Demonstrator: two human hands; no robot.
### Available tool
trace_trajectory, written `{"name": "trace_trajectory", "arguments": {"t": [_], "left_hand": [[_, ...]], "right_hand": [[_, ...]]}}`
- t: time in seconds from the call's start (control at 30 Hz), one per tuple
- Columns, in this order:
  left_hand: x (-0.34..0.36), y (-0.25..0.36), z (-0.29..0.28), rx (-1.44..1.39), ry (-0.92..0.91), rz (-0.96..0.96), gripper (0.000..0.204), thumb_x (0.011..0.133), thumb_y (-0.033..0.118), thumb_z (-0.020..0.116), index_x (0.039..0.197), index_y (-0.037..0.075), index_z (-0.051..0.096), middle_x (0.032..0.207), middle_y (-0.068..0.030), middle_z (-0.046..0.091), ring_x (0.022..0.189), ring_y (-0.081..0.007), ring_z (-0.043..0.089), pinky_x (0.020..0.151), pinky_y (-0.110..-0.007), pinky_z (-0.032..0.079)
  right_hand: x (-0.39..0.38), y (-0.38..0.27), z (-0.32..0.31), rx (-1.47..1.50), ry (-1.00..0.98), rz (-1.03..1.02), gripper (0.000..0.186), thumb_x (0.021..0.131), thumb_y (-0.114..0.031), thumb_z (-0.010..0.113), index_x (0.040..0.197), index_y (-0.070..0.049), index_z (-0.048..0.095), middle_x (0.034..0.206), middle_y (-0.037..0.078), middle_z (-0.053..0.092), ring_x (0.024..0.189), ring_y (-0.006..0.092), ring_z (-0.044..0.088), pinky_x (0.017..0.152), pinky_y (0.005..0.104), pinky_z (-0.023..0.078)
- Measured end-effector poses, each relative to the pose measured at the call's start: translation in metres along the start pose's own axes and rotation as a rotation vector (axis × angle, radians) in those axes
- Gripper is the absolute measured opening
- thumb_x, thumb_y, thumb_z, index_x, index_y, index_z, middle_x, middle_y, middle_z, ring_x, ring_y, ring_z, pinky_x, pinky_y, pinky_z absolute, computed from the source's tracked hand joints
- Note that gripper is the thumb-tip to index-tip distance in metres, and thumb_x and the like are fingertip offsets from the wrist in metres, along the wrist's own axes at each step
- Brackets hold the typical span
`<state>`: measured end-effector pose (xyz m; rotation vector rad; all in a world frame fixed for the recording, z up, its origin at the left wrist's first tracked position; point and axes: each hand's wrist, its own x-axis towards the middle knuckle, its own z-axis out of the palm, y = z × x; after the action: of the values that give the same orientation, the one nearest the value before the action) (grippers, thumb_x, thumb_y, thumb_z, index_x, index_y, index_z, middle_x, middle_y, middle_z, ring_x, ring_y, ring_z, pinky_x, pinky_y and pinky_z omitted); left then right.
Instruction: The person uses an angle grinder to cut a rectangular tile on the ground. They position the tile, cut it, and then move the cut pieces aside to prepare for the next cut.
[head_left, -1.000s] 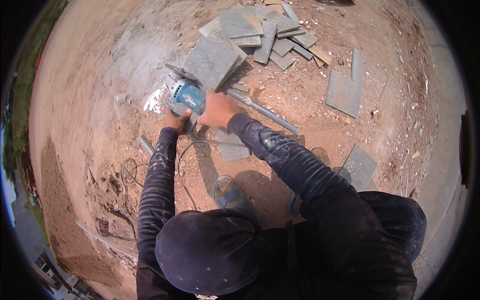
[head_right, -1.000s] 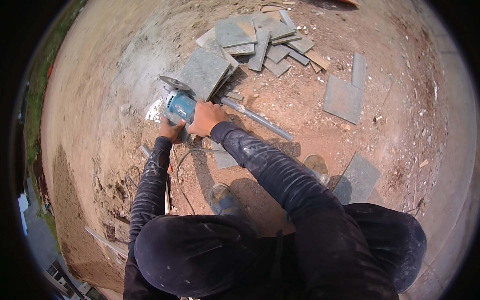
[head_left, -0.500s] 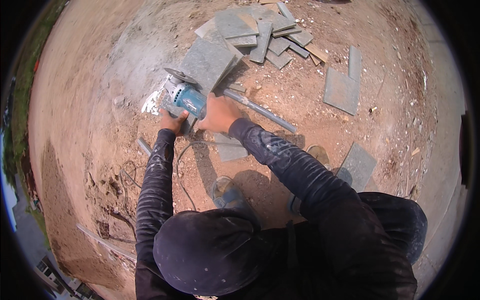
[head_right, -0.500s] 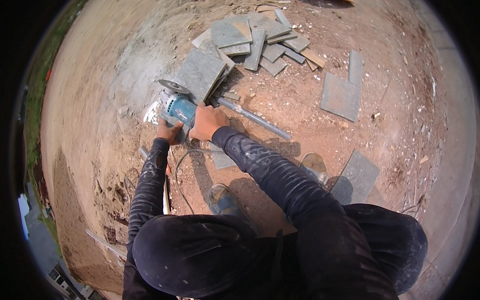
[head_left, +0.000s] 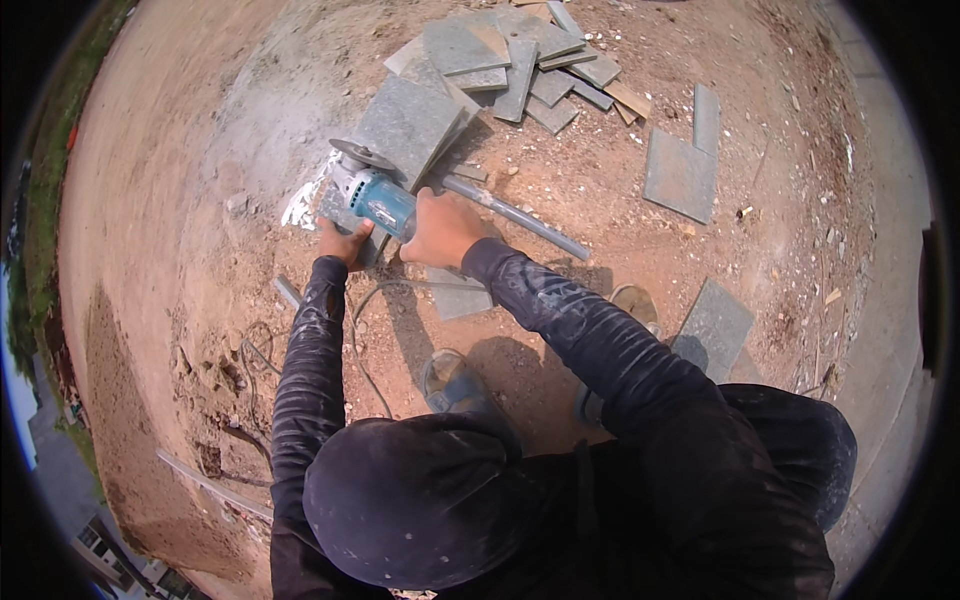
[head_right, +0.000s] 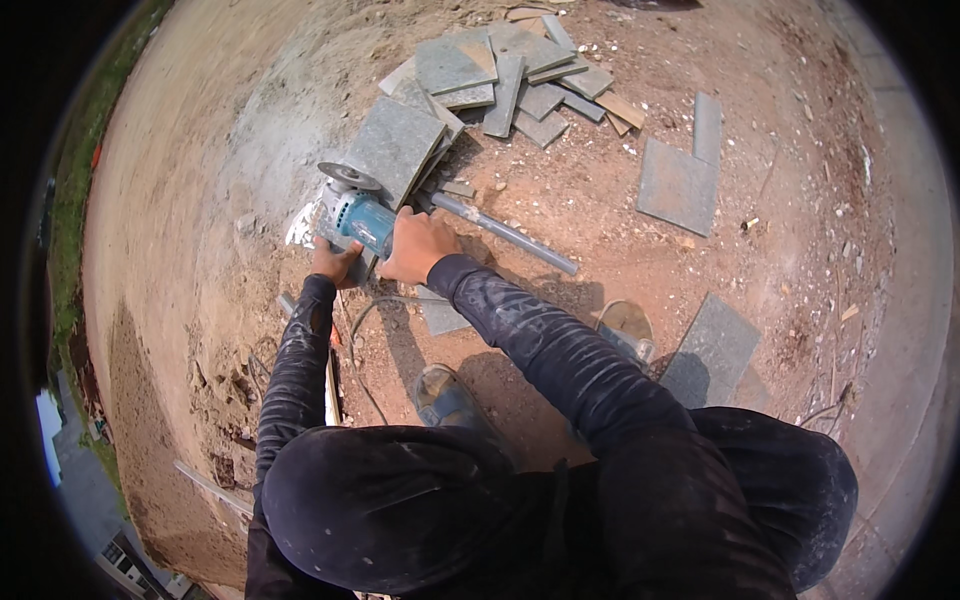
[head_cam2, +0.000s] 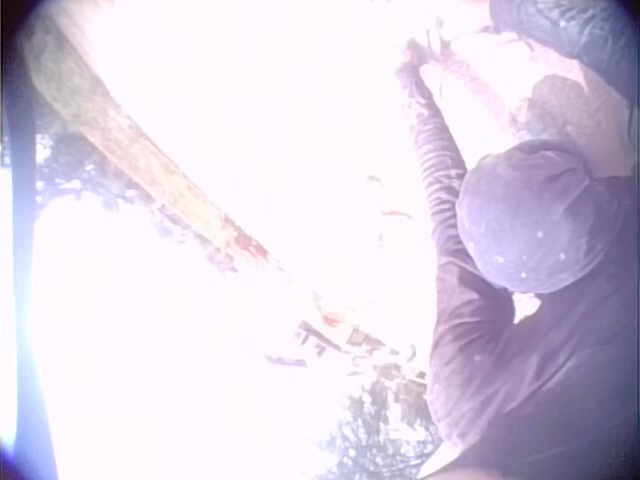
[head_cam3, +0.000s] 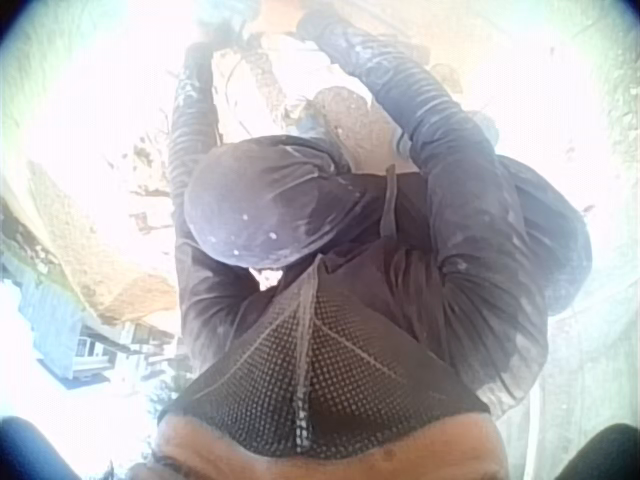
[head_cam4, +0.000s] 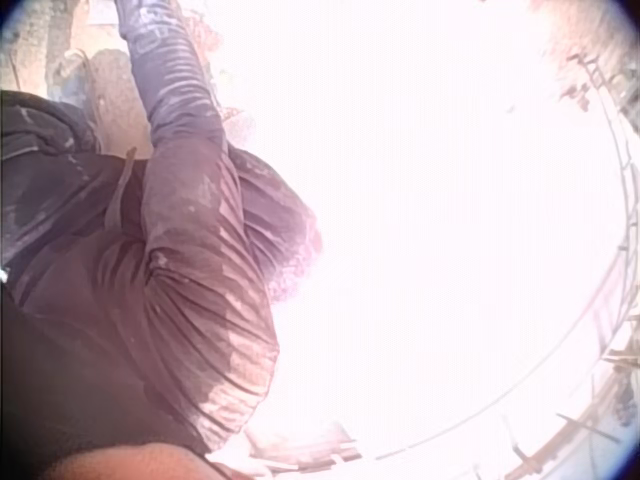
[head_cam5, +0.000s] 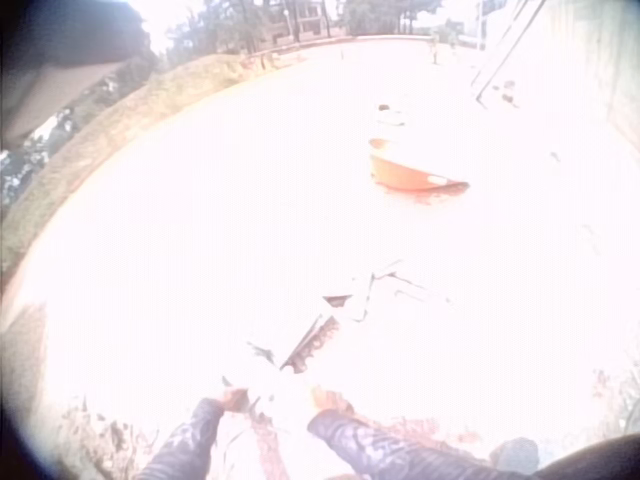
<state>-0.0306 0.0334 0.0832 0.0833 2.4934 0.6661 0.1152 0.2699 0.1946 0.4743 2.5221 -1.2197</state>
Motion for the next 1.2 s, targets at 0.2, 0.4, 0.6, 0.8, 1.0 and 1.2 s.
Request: {"name": "trace_trajectory", "arguments": {"t": [0.2, 0.4, 0.6, 0.8, 1.0, 1.2], "left_hand": [[0.0, -0.001, 0.002, 0.003, 0.016, 0.013, 0.118, 0.072, 0.052, 0.082, 0.141, -0.018, 0.016, 0.129, -0.0339, 0.053, 0.118, -0.0394, 0.056, 0.099, -0.038, 0.045], [0.001, 0.001, 0.002, 0.038, -0.01, -0.007, 0.116, 0.071, 0.052, 0.082, 0.14, -0.018, 0.019, 0.129, -0.0339, 0.053, 0.118, -0.0394, 0.056, 0.099, -0.038, 0.044], [-0.005, 0.01, -0.003, 0.134, 0.012, -0.043, 0.12, 0.071, 0.053, 0.082, 0.141, -0.018, 0.017, 0.132, -0.035, 0.05, 0.122, -0.0399, 0.054, 0.102, -0.037, 0.043], [-0.007, 0.017, -0.006, 0.134, -0.013, -0.076, 0.117, 0.071, 0.05, 0.081, 0.142, -0.018, 0.017, 0.133, -0.0349, 0.049, 0.123, -0.0405, 0.053, 0.103, -0.037, 0.042], [-0.002, 0.008, -0.007, 0.159, 0.012, -0.053, 0.114, 0.072, 0.049, 0.08, 0.141, -0.018, 0.019, 0.132, -0.0345, 0.051, 0.122, -0.04, 0.054, 0.102, -0.037, 0.043], [0.009, -0.012, -0.011, 0.137, -0.009, -0.011, 0.112, 0.072, 0.049, 0.08, 0.14, -0.018, 0.022, 0.131, -0.0344, 0.051, 0.121, -0.0398, 0.054, 0.102, -0.037, 0.043]], "right_hand": [[-0.003, 0.006, 0.0, 0.008, -0.021, -0.003, 0.065, 0.062, -0.034, 0.077, 0.107, 0.009, 0.055, 0.099, 0.029, 0.063, 0.095, 0.0417, 0.063, 0.084, 0.0445, 0.052], [-0.007, 0.011, 0.0, 0.01, -0.015, -0.001, 0.064, 0.063, -0.034, 0.076, 0.106, 0.008, 0.056, 0.1, 0.029, 0.063, 0.096, 0.0413, 0.063, 0.083, 0.044, 0.052], [-0.011, 0.014, 0.002, 0.012, -0.017, -0.009, 0.064, 0.064, -0.034, 0.078, 0.108, 0.007, 0.055, 0.102, 0.027, 0.063, 0.098, 0.041, 0.063, 0.086, 0.0444, 0.051], [-0.016, 0.02, 0.004, -0.006, -0.009, -0.01, 0.063, 0.067, -0.035, 0.078, 0.11, 0.007, 0.056, 0.102, 0.025, 0.065, 0.098, 0.0402, 0.063, 0.086, 0.0442, 0.051], [-0.02, 0.021, 0.0, 0.002, -0.035, -0.007, 0.062, 0.067, -0.035, 0.078, 0.109, 0.007, 0.058, 0.103, 0.025, 0.065, 0.098, 0.0384, 0.065, 0.085, 0.0441, 0.052], [-0.024, 0.021, 0.0, 0.028, -0.019, -0.04, 0.057, 0.064, -0.025, 0.074, 0.107, 0.007, 0.053, 0.099, 0.027, 0.066, 0.094, 0.0422, 0.067, 0.085, 0.0463, 0.054]]}}
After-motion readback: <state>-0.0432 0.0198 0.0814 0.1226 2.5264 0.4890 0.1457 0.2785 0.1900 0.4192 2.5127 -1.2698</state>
